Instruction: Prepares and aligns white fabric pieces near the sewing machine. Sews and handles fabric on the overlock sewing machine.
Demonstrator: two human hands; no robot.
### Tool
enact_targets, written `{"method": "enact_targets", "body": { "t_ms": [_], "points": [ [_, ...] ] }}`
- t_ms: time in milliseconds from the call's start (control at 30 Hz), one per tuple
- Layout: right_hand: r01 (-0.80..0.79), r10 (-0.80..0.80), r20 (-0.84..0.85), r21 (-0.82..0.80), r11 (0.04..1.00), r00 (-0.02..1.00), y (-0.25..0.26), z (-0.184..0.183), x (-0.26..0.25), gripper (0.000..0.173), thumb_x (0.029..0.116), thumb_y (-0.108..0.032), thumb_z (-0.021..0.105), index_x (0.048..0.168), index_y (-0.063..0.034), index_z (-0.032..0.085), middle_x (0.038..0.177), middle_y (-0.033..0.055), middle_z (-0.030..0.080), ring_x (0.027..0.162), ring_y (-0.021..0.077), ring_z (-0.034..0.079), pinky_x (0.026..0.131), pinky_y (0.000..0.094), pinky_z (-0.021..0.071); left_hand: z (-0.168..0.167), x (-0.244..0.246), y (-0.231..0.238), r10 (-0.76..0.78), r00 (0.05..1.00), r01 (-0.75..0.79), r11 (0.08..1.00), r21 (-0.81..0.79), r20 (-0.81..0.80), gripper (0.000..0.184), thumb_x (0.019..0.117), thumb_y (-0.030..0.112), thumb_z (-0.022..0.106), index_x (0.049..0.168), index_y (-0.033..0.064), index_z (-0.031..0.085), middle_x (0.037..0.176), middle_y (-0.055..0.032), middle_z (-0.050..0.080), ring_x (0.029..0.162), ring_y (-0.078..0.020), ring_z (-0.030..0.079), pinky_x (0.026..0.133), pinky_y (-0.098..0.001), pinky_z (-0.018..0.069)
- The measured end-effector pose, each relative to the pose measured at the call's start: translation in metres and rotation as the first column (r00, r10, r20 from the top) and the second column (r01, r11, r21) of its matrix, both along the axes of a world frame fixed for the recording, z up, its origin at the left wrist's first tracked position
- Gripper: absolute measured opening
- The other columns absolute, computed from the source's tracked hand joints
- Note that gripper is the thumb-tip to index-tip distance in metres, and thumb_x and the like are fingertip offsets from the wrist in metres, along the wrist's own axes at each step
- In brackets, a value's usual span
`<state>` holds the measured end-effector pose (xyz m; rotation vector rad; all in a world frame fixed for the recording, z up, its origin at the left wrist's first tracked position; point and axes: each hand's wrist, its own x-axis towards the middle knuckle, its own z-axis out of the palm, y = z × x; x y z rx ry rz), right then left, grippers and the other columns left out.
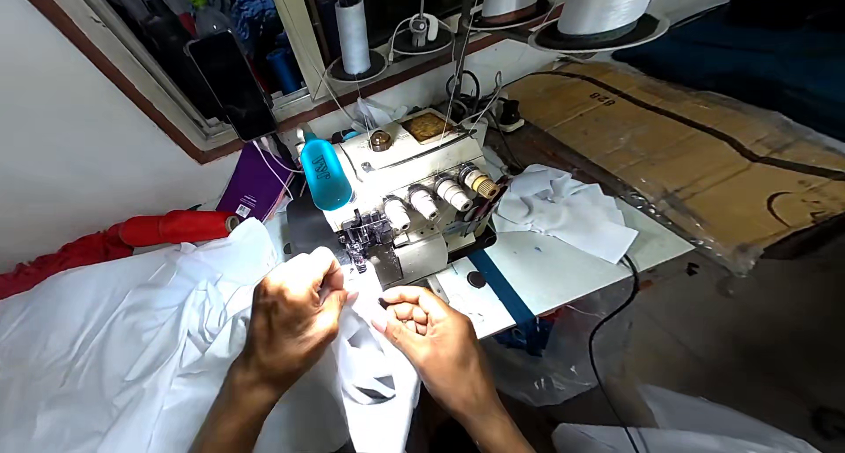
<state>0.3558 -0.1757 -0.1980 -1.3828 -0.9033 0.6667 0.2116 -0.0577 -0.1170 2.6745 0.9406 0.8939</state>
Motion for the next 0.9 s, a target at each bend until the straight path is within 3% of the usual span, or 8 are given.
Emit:
{"method": "enact_targets", "body": {
  "t_ms": [100, 200, 367, 500, 600, 900],
  "points": [
    [-0.022, 0.013, -0.057, -0.156, 0.988, 0.998, 0.01, -0.018, 0.002, 0.009, 0.0895, -0.019, 0.072, 0.095, -0.0126, 0.075, 0.069, -0.0092, 0.065, 0.057, -0.0008, 0.057, 0.055, 0.0183, 0.0487, -0.038, 0.011, 0.007, 0.145, 0.989, -0.144, 0.989, -0.045, 0.025, 0.005, 0.0839, 0.017, 0.065, 0.085, 0.0147, 0.069, 0.073, 0.0043, 0.063, 0.069, -0.0104, 0.062, 0.063, -0.0311, 0.052],
    [-0.046, 0.019, -0.179, -0.147, 0.988, 0.984, 0.006, -0.027, 0.0, 0.009, 0.089, -0.018, 0.074, 0.094, -0.0106, 0.072, 0.064, -0.0081, 0.062, 0.053, 0.0005, 0.054, 0.05, 0.0188, 0.0456, -0.053, 0.018, 0.0, 0.254, 0.963, -0.245, 0.964, -0.104, 0.086, 0.011, 0.0848, 0.016, 0.063, 0.091, 0.0113, 0.071, 0.081, 0.0018, 0.066, 0.079, -0.0123, 0.063, 0.071, -0.0308, 0.0509],
    [0.035, -0.056, -0.284, -0.077, 0.996, 0.957, 0.007, -0.023, -0.01, 0.01, 0.0862, -0.013, 0.075, 0.093, -0.0095, 0.069, 0.059, -0.0084, 0.059, 0.047, -0.0005, 0.05, 0.044, 0.0166, 0.0415, -0.052, 0.025, 0.002, 0.319, 0.942, -0.298, 0.937, -0.183, 0.102, 0.01, 0.0841, 0.018, 0.063, 0.09, 0.0123, 0.068, 0.08, 0.0035, 0.059, 0.077, -0.0085, 0.057, 0.07, -0.0269, 0.0467],
    [0.16, -0.159, -0.261, -0.017, 0.987, 0.952, 0.027, -0.013, -0.012, 0.008, 0.0841, -0.005, 0.069, 0.091, -0.0086, 0.067, 0.059, -0.0079, 0.057, 0.047, -0.0003, 0.05, 0.044, 0.0164, 0.042, -0.041, 0.04, 0.023, 0.389, 0.921, -0.37, 0.879, -0.3, 0.004, 0.003, 0.0856, 0.009, 0.066, 0.086, 0.0108, 0.063, 0.08, -0.003, 0.058, 0.076, -0.0181, 0.058, 0.069, -0.0409, 0.0477],
    [0.23, -0.225, -0.215, -0.001, 0.973, 0.95, 0.039, -0.012, -0.016, 0.009, 0.083, -0.006, 0.069, 0.091, -0.0093, 0.066, 0.056, -0.0092, 0.054, 0.045, -0.0007, 0.046, 0.042, 0.0169, 0.0383, -0.033, 0.05, 0.036, 0.436, 0.899, -0.427, 0.839, -0.337, -0.054, 0.011, 0.0852, 0.003, 0.073, 0.087, 0.0075, 0.063, 0.079, -0.0068, 0.061, 0.076, -0.0221, 0.061, 0.07, -0.0469, 0.0491],
    [0.232, -0.225, -0.238, -0.001, 0.973, 0.945, 0.038, -0.014, -0.024, 0.014, 0.0833, -0.006, 0.071, 0.096, -0.0079, 0.065, 0.056, -0.0082, 0.056, 0.045, 0.0006, 0.05, 0.043, 0.0175, 0.042, -0.039, 0.046, 0.039, 0.438, 0.899, -0.403, 0.841, -0.361, 0.017, 0.022, 0.0812, 0.0, 0.078, 0.079, 0.012, 0.059, 0.07, 0.0014, 0.057, 0.066, -0.0117, 0.056, 0.062, -0.0346, 0.0464]
  ]
}}
